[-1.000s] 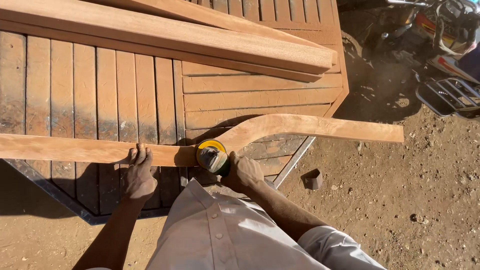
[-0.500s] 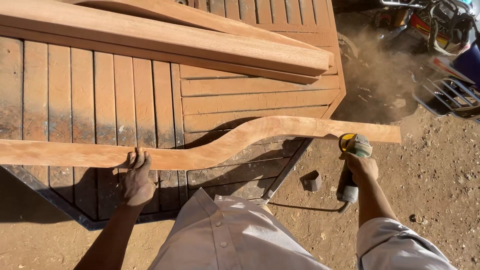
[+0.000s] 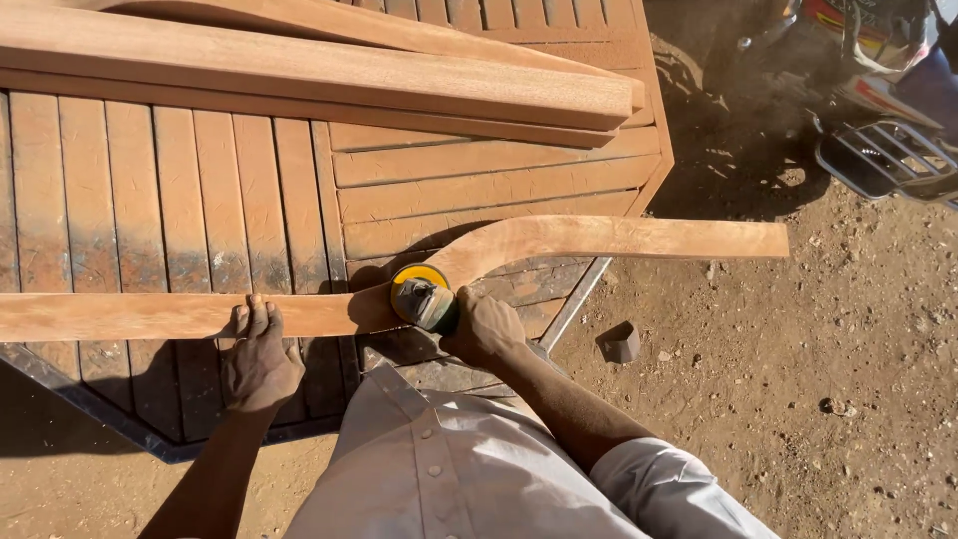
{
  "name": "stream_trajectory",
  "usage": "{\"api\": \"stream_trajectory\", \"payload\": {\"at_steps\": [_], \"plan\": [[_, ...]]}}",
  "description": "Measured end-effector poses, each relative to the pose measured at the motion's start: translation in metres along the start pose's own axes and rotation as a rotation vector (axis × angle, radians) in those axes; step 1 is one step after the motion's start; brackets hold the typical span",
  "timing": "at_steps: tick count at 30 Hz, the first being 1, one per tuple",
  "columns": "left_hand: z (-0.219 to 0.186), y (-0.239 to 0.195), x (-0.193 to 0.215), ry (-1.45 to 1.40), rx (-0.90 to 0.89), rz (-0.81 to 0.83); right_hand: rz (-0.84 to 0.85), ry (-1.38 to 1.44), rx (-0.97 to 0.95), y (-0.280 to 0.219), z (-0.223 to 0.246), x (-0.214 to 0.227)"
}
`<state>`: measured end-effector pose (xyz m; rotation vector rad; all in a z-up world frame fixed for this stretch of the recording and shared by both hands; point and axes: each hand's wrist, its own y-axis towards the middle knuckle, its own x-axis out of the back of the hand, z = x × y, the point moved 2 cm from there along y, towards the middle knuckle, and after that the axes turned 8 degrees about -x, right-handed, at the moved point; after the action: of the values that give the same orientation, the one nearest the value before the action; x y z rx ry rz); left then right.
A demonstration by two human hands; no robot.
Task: Sanding a curved wooden plank using a handheld angle grinder with a sanding disc
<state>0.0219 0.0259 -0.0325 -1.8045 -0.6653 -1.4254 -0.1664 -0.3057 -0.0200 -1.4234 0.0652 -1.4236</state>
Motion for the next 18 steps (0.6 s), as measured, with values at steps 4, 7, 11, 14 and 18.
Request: {"api": "stream_trajectory", "payload": {"at_steps": [4, 7, 11, 14, 18], "plan": [[0.016, -0.001, -0.03, 0.096, -0.107, -0.217, -0.092, 0.115, -0.201, -0.057, -0.016, 0.115], [0.023, 0.002, -0.047, 0.051, -0.103, -0.282, -0.294, 0.273, -0.47, -0.05, -0.109, 0.144], [0.011, 0.0, -0.039, 0.042, -0.081, -0.24, -0.519, 0.36, -0.792, -0.06, -0.225, 0.161], [-0.043, 0.0, 0.001, 0.176, -0.03, -0.091, -0.541, 0.375, -0.903, -0.078, -0.257, 0.158], [-0.117, 0.018, 0.062, 0.217, -0.204, 0.131, -0.584, 0.558, -0.909, -0.106, -0.221, 0.127]]}}
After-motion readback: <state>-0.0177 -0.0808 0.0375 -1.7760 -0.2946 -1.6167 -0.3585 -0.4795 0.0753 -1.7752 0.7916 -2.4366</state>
